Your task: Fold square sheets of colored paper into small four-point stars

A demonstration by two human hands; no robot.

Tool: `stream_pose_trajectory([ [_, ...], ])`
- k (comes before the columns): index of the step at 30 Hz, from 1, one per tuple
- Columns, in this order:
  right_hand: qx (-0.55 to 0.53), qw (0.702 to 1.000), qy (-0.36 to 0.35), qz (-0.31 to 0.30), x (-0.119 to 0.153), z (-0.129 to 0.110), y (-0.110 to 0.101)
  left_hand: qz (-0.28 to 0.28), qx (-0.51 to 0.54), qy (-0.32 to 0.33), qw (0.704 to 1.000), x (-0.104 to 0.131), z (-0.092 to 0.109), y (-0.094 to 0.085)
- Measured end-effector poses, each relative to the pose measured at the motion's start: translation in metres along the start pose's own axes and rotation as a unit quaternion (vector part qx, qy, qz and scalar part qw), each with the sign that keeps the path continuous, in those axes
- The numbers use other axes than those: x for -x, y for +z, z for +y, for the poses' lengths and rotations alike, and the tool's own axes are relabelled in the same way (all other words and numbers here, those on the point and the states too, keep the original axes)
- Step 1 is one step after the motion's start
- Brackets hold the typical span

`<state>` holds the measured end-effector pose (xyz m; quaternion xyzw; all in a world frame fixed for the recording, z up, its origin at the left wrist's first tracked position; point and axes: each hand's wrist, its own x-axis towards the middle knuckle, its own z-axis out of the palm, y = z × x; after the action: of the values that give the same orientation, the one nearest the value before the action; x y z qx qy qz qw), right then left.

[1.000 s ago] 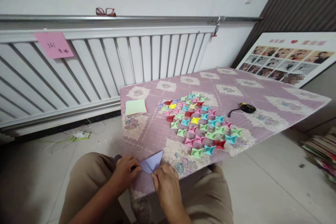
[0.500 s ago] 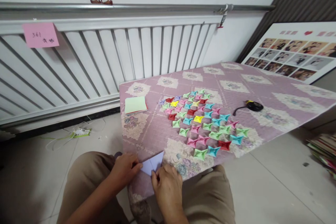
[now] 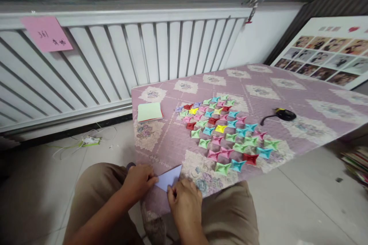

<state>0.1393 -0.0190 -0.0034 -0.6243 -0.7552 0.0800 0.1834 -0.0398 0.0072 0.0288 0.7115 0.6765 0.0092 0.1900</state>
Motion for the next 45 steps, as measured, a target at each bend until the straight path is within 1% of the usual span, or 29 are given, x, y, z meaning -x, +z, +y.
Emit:
stream_pose_trajectory([
  [5, 0.014, 1.000, -0.002, 0.005, 0.000, 0.000, 0.002, -0.012, -0.020, 0.002, 1.000, -0.001, 0.002, -0.003],
  [8, 0.014, 1.000, -0.001, -0.001, 0.001, 0.001, 0.003, -0.011, -0.021, 0.006, 1.000, 0.000, 0.001, 0.000],
  [10, 0.002, 1.000, -0.001, 0.001, 0.003, 0.001, 0.002, 0.005, -0.013, 0.010, 1.000, 0.001, -0.002, 0.004],
  [12, -0.011, 1.000, 0.002, 0.005, 0.004, 0.001, 0.002, 0.036, -0.018, 0.027, 0.999, 0.002, -0.005, 0.010],
  [13, -0.016, 1.000, 0.004, 0.007, 0.005, 0.001, 0.002, 0.053, -0.026, 0.051, 0.997, 0.003, -0.007, 0.012],
  [14, -0.021, 1.000, 0.006, 0.009, 0.005, 0.001, 0.002, 0.067, -0.038, 0.091, 0.993, 0.004, -0.008, 0.014],
  [15, -0.023, 1.000, 0.007, 0.011, 0.005, 0.002, 0.002, 0.078, -0.050, 0.147, 0.985, 0.005, -0.010, 0.016],
  [17, -0.026, 1.000, 0.006, 0.011, 0.006, 0.002, 0.002, 0.089, -0.072, 0.268, 0.957, 0.006, -0.013, 0.017],
  [18, -0.027, 1.000, 0.004, 0.010, 0.006, 0.002, 0.002, 0.092, -0.083, 0.317, 0.940, 0.006, -0.014, 0.017],
  [19, -0.026, 1.000, 0.002, 0.009, 0.006, 0.003, 0.001, 0.094, -0.092, 0.352, 0.927, 0.006, -0.014, 0.016],
  [21, -0.021, 1.000, -0.008, 0.010, 0.008, 0.004, 0.000, 0.095, -0.110, 0.384, 0.912, 0.007, -0.013, 0.013],
  [23, -0.014, 0.999, -0.032, 0.025, 0.013, 0.004, 0.000, 0.096, -0.122, 0.395, 0.905, 0.007, -0.011, 0.011],
  [25, -0.015, 0.996, -0.076, 0.041, 0.019, 0.003, 0.002, 0.097, -0.129, 0.400, 0.902, 0.006, -0.011, 0.010],
  [27, -0.020, 0.991, -0.123, 0.050, 0.025, 0.002, 0.007, 0.096, -0.134, 0.399, 0.902, 0.003, -0.013, 0.011],
  [29, -0.024, 0.987, -0.150, 0.061, 0.031, 0.001, 0.012, 0.089, -0.135, 0.403, 0.901, -0.001, -0.019, 0.016],
  [32, -0.013, 0.983, -0.163, 0.079, 0.034, 0.003, 0.019, 0.086, -0.127, 0.420, 0.895, -0.005, -0.030, 0.023],
  [36, 0.012, 0.980, -0.180, 0.080, 0.032, 0.005, 0.021, 0.128, -0.134, 0.428, 0.885, 0.005, -0.036, 0.026],
  [41, 0.013, 0.978, -0.189, 0.089, 0.032, 0.007, 0.023, 0.150, -0.150, 0.403, 0.890, 0.019, -0.036, 0.028],
  [45, -0.011, 0.973, -0.202, 0.109, 0.033, 0.013, 0.026, 0.159, -0.165, 0.370, 0.900, 0.023, -0.049, 0.032],
])
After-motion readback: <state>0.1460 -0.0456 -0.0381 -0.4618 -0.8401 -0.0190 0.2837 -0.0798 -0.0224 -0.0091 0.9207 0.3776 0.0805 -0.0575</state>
